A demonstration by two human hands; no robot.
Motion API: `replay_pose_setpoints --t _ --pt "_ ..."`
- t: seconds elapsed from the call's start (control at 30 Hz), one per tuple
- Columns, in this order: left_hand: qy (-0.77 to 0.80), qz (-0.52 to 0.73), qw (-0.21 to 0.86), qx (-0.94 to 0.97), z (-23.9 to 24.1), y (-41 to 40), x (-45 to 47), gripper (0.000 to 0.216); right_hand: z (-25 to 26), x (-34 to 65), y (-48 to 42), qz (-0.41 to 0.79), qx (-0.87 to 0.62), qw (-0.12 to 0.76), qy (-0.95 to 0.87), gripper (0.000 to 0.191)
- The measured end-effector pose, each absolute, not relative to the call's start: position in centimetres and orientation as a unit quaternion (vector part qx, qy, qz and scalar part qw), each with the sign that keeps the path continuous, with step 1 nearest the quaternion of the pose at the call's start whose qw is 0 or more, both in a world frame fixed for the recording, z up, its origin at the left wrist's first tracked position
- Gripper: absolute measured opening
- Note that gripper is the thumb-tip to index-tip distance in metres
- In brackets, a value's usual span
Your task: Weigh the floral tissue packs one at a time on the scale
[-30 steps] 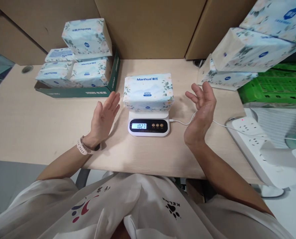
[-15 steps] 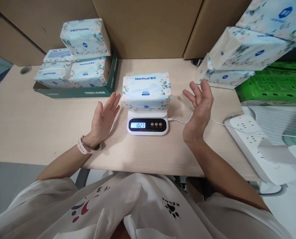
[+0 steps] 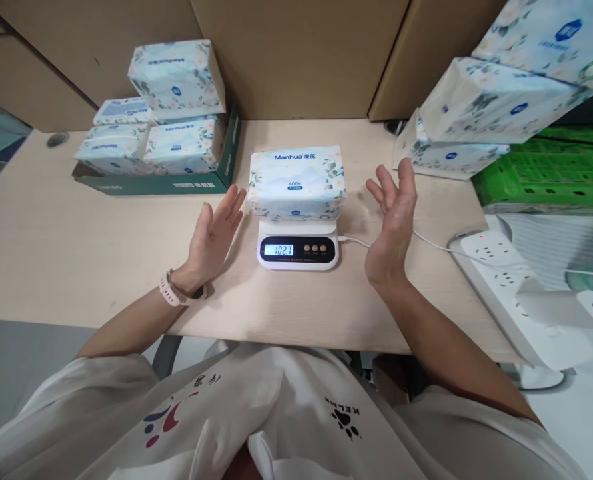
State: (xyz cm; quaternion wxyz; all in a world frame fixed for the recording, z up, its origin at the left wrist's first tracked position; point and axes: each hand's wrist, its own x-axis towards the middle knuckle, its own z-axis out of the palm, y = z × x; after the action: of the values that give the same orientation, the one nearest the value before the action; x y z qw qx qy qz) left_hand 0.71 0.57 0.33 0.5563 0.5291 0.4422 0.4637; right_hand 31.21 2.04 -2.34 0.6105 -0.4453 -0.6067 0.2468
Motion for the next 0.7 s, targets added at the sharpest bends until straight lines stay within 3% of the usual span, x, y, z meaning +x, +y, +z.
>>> replay_pose_setpoints --t 0.2,0.43,0.7 --pt "0.457 0.455 0.547 0.534 0.1 0.7 0.7 0.083 -2.1 30.9 1.9 0.315 -0.503 0.547 -0.591 0.076" --pt "0.465 0.439 0.562 0.524 -0.7 0.9 0.8 0.086 -1.2 30.0 2.2 0.407 -0.549 0.496 -0.535 0.102" --pt "0.464 0.433 0.575 0.515 -1.1 1.1 0.9 0.092 -1.5 30.0 2.9 0.384 -0.577 0.481 -0.537 0.095"
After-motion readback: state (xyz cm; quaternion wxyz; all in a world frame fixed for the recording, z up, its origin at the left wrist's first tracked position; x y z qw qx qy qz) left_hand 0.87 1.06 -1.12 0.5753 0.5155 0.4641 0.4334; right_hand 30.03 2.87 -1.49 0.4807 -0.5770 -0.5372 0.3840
